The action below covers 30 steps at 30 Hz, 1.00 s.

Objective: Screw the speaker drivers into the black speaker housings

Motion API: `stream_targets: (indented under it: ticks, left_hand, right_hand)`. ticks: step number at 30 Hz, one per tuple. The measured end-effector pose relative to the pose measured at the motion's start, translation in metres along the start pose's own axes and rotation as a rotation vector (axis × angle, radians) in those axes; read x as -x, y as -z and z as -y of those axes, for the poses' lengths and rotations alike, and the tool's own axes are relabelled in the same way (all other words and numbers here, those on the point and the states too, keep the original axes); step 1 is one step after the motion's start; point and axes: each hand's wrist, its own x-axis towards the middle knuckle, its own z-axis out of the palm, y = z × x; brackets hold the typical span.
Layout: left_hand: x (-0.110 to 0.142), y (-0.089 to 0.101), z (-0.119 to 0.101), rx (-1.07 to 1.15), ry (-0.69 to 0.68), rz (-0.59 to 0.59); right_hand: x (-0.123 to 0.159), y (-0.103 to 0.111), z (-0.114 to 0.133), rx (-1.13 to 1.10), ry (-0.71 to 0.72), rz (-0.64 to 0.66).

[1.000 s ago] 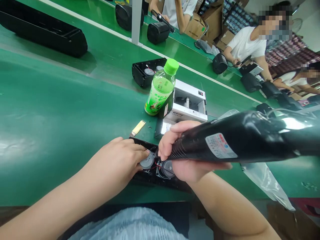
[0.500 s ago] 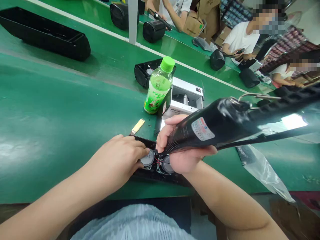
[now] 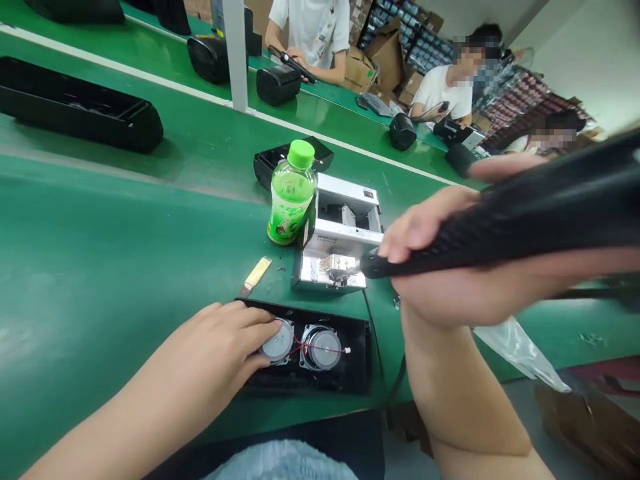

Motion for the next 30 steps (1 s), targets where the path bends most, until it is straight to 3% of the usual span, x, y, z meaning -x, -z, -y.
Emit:
stream_targets:
  ticks: [2, 5, 11, 18, 30]
  left_hand:
    - [0.003, 0.000, 0.000, -0.009, -0.034, -0.073]
    - [0.005, 0.003, -0.002, -0.015, -0.058, -0.132]
    - [0.006, 0.008, -0.003, 0.006, -0.038, -0.146]
    - [0.007, 0.007, -0.003, 0.048, -0.031, -0.138]
    - [0.015, 0.008, -0.002, 0.055, -0.021, -0.124]
  right_hand:
    - [0.001, -0.012, -0.020, -0.029, 0.104, -0.036]
    - [0.005, -0.021, -0.034, -0.023, 0.075, -0.032]
    - [-0.001, -0.011, -0.028, 0.010, 0.038, -0.122]
    - [0.002, -0.012, -0.040, -0.035, 0.080, -0.063]
    - [-0.009, -0.006, -0.045, -0.067, -0.003, -0.104]
